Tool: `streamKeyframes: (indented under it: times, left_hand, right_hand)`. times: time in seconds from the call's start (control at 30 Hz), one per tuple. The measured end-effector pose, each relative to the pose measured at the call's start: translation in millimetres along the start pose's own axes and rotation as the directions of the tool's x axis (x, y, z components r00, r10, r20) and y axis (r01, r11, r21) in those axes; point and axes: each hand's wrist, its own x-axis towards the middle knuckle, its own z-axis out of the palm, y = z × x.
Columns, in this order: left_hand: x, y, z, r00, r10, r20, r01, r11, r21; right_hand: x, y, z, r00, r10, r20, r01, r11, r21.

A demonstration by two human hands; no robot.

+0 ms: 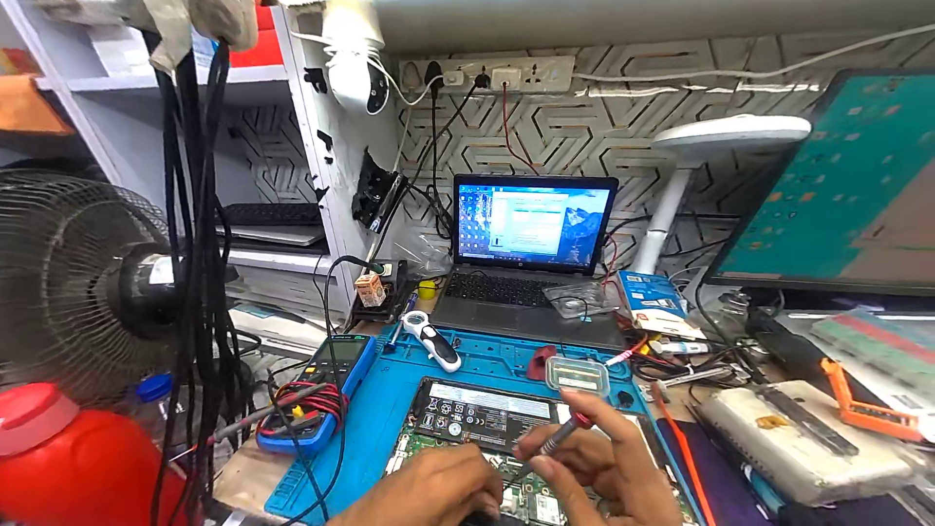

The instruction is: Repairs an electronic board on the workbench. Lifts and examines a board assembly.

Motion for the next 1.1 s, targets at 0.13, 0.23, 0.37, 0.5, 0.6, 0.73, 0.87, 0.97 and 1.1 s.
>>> streamKeyframes:
  times: [0.13,0.23,0.37,0.5,0.6,0.73,0.87,0.97,1.1]
  left_hand:
    - [1.0,4.5,-0.5,0.999,-0.003,0.035,0.002,0.999,0.032]
    - [0.3,4.9,0.0,1.000,-0.010,0.019,0.010,1.000,0.021]
    - [1.5,6.7,0.8,0.999,-0.025,-0.030,0.025,1.000,-0.002]
    - [2.9,7.4,1.4,0.997,-0.034,-0.070,0.033,0.999,-0.012]
    - [3.0,6.8,2.6,0.995,-0.036,-0.092,0.033,0.999,-0.032]
    - [2.8,5.5,6.0,0.990,-0.056,-0.127,0.049,0.997,-0.062]
    - [6.1,6.9,7.5,0.984,-0.090,-0.157,0.082,0.995,-0.053]
    - [5.7,5.8,4.3,0.983,-0.104,-0.149,0.099,0.994,-0.044]
    - [4.9,6.9,1.7,0.984,-0.092,-0.152,0.087,0.995,-0.043]
  right_hand:
    - [-2.6,2.5,1.2,1.000,-0.004,0.016,0.004,1.000,0.020]
    - [-2.3,2.6,1.4,1.000,-0.003,0.002,0.003,0.999,0.040]
    - [-2.2,1.8,2.6,1.000,-0.001,0.011,0.000,0.999,0.049]
    - [-2.5,2.3,4.7,1.000,-0.008,-0.002,0.009,0.999,0.043]
    - [-2.0,1.9,5.3,1.000,-0.004,-0.016,0.004,1.000,0.022]
    - [-2.3,1.8,6.8,0.999,-0.036,-0.021,0.035,0.998,-0.055]
    - [-4.9,2.4,10.0,0.994,-0.110,0.006,0.109,0.974,-0.198]
    - [-2.4,0.9,8.3,0.994,-0.110,-0.028,0.103,0.979,-0.176]
    - [1.5,-1.9,4.3,0.995,-0.052,-0.090,0.044,0.996,-0.080]
